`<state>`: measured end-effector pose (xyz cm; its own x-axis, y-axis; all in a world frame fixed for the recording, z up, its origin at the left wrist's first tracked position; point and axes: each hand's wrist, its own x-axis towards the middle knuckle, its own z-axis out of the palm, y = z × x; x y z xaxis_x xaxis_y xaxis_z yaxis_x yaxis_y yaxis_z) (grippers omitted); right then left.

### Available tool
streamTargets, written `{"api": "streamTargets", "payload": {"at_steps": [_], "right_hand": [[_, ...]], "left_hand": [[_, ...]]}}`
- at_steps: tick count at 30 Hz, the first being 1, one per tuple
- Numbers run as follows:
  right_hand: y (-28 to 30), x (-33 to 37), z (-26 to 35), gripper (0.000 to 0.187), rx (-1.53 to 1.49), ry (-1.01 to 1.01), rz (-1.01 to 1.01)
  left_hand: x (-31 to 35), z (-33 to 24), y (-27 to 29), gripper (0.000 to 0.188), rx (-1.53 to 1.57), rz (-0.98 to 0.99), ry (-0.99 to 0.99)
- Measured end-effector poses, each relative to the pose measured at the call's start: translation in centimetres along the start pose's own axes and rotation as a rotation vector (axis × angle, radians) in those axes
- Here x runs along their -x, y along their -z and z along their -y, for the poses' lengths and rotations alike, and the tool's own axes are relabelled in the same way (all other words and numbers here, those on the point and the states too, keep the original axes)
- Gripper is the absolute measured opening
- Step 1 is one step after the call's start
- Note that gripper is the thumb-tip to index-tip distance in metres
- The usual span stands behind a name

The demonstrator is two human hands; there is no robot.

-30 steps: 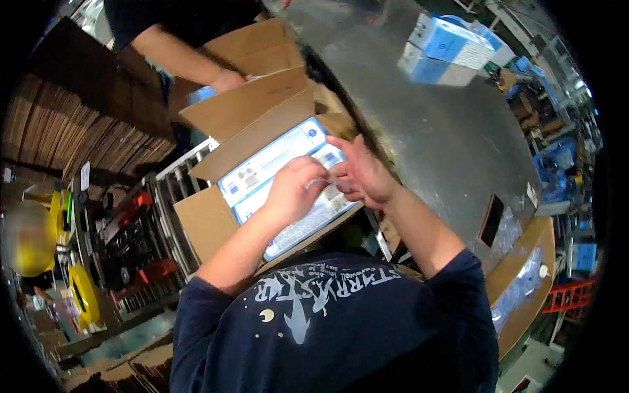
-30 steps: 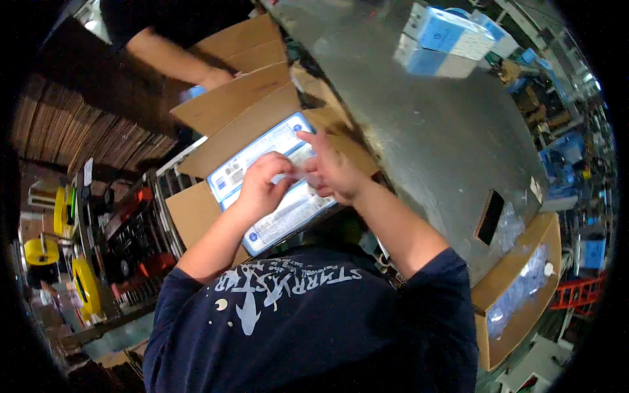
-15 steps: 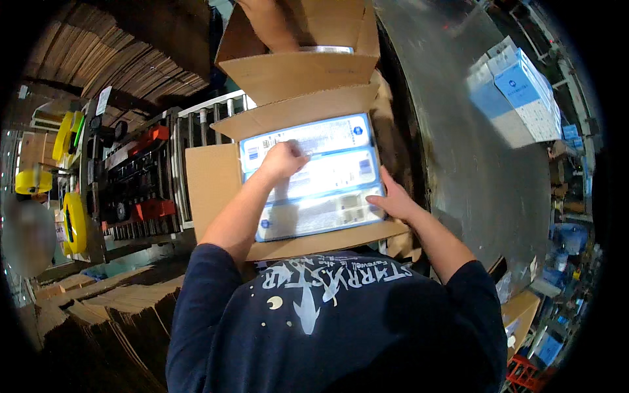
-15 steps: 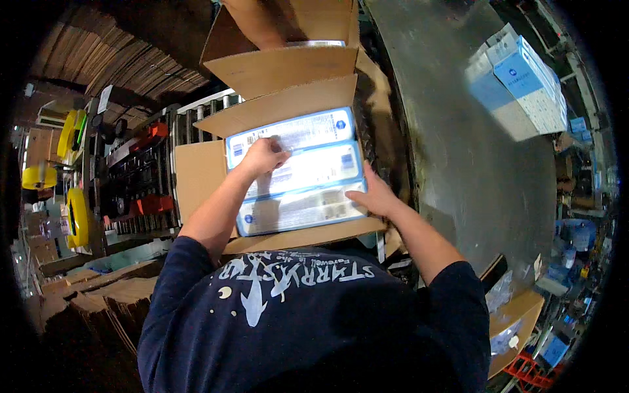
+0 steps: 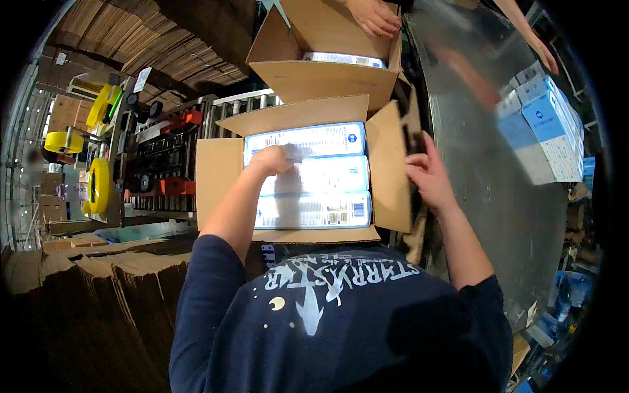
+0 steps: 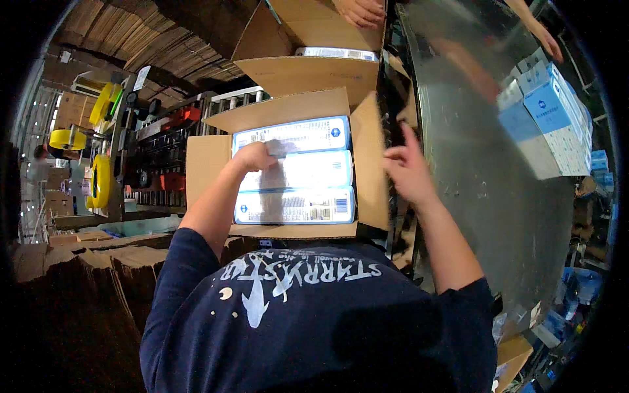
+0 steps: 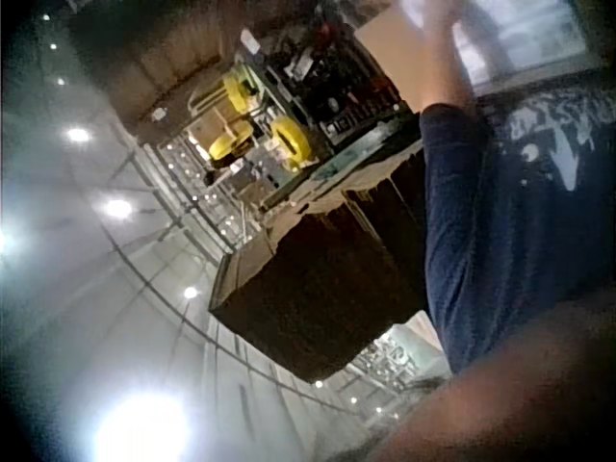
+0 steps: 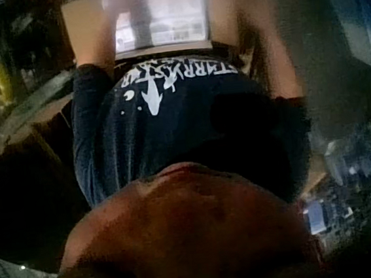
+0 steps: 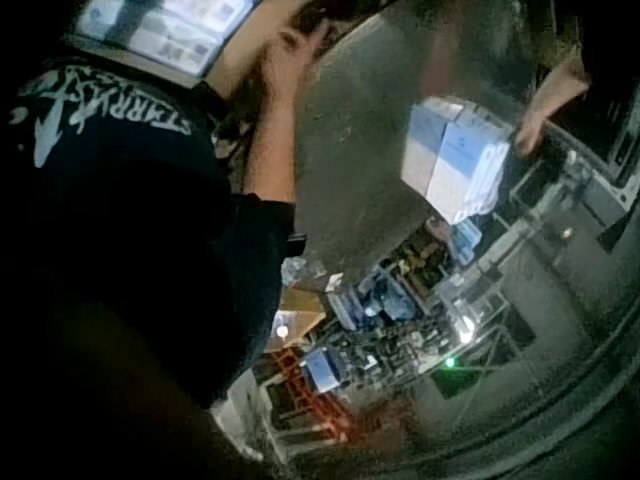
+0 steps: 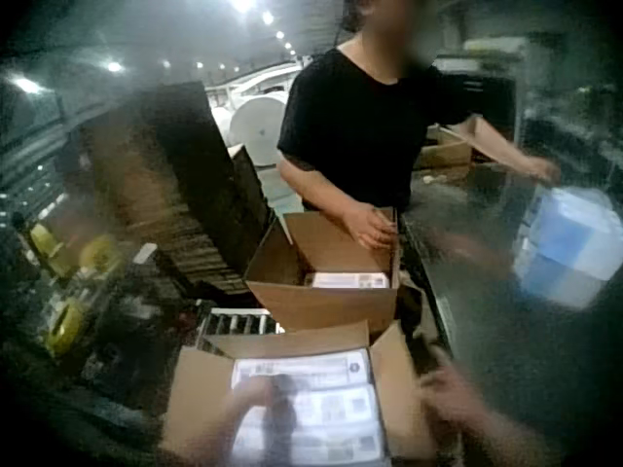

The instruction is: The person places blue boxed products into a larger shipping box, adds a piece of bubble wrap, folds the box flaps, and slides the box onto a conveyor belt.

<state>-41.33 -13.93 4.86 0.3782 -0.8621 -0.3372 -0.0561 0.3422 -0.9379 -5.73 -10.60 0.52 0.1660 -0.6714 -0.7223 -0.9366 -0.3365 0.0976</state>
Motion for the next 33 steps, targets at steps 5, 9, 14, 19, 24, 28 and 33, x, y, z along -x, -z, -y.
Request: {"api": "streamTargets", "payload": {"at_steps": [5, 9, 14, 19, 24, 28, 33], "right_hand": [[-7.1, -1.3, 1.0, 0.058, 0.779, 0.35, 0.183], [-7.6, -0.7, 1.5, 0.059, 0.758, 0.332, 0.12], [-6.7, -0.5, 0.3, 0.061, 0.787, 0.387, 0.063], [-6.1, -0.1, -1.0, 0.06, 0.718, 0.476, 0.026], [-6.8, -0.2, -1.0, 0.058, 0.742, 0.543, 0.007], [-7.2, -0.2, -1.2, 0.059, 0.785, 0.619, -0.017], [-8.6, -0.3, -0.4, 0.059, 0.825, 0.506, 0.004]], "left_hand": [[1.7, -2.8, 3.4, 0.055, -0.099, -0.273, -0.099], [1.1, -3.2, 2.0, 0.06, 0.045, -0.378, -0.328], [-0.8, -4.4, -1.3, 0.048, 0.099, -0.513, -0.379], [-2.2, -3.5, -1.1, 0.037, 0.247, -0.435, -0.484], [-2.0, -4.2, -0.7, 0.048, 0.151, -0.473, -0.522], [-0.4, -6.1, -0.5, 0.052, -0.065, -0.494, -0.655], [-2.2, -6.8, 1.2, 0.027, -0.241, -0.347, -0.683]]}}
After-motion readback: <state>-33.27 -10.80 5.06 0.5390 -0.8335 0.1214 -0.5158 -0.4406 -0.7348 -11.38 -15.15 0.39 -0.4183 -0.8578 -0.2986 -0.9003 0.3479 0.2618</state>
